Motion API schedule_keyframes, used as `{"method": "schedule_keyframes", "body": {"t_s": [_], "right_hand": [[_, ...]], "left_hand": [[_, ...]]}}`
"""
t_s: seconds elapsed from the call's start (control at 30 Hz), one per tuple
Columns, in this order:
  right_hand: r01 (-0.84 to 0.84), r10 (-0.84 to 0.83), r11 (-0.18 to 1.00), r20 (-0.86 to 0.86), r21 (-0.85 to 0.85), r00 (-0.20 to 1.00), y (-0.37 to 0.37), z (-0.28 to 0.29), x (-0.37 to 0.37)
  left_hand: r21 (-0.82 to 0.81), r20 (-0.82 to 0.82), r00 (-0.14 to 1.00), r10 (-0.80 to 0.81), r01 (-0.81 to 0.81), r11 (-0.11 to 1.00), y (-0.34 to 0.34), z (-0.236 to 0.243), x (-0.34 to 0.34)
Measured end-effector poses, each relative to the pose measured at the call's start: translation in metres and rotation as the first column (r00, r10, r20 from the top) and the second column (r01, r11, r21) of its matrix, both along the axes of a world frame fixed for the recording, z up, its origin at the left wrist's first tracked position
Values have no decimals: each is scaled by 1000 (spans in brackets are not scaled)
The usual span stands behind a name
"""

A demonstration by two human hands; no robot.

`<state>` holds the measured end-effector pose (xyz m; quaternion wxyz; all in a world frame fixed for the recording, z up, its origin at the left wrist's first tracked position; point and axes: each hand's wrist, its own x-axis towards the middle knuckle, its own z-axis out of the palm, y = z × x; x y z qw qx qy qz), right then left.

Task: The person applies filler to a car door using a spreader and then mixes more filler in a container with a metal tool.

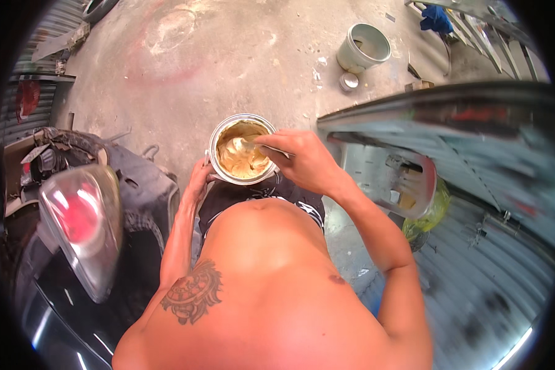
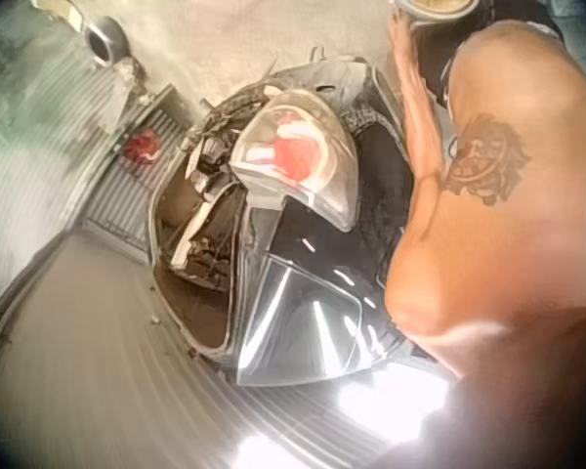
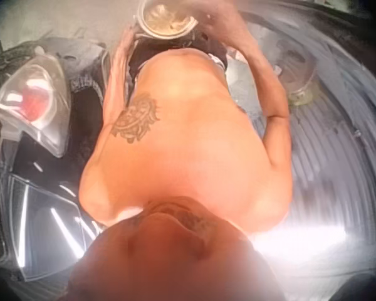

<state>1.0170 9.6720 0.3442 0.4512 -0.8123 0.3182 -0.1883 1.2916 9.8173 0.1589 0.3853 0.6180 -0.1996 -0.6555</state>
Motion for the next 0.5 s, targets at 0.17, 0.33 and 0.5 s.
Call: {"method": "schedule_keyframes", "body": {"t_s": [0.17,0.33,0.5], "right_hand": [[11,-17,995,58,103,998,-127,-53,77],[-298,330,933,-153,201,931,-266,-135,143],[-414,538,730,-84,544,838,-411,-125,173]], "left_hand": [[-14,-101,995,-12,10,1000,-106,-1,46],[40,-74,994,77,-74,996,-215,-5,66],[71,-61,988,138,-134,988,-341,-29,103]]}}
